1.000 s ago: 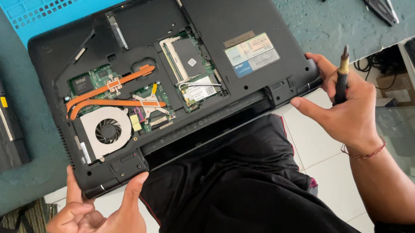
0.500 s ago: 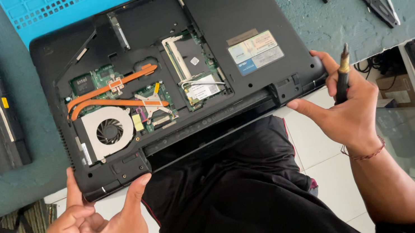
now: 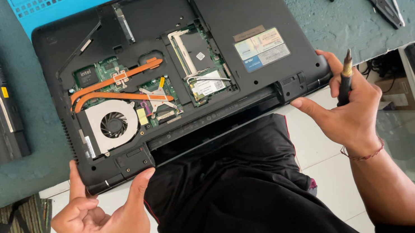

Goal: The person uses a screwdriver to remove screws from the back panel of a disassembled laptop resting on their lap. They place the screws into a blue organizer tray and continue unscrewing various sections of the laptop chassis.

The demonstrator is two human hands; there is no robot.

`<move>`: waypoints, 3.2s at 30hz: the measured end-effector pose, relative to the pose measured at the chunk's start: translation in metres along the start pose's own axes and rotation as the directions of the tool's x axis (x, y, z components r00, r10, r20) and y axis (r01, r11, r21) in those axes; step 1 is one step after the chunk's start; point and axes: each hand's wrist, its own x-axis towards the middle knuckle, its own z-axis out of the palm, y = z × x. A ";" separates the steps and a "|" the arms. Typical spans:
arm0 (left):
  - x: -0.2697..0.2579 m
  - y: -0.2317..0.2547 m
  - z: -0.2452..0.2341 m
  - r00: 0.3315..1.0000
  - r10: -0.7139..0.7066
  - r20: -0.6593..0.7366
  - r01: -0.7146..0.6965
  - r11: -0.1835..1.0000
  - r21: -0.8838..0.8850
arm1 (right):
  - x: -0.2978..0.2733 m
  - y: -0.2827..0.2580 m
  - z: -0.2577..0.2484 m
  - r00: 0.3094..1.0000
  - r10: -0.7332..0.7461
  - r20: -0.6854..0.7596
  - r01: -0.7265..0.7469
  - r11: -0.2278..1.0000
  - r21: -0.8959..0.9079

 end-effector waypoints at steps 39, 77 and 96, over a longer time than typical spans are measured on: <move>0.000 -0.031 0.004 0.994 0.106 -0.024 -0.106 0.994 0.000 | -0.015 0.009 0.016 0.990 0.046 -0.130 -0.032 0.994 0.109; -0.009 -0.008 0.027 0.974 0.151 0.169 -0.201 0.922 0.331 | -0.006 0.024 0.013 0.976 0.136 0.172 -0.153 0.984 0.089; -0.004 -0.038 0.016 0.961 0.094 0.258 -0.173 0.938 0.301 | 0.024 0.045 0.010 0.956 -0.044 0.291 0.028 0.998 0.058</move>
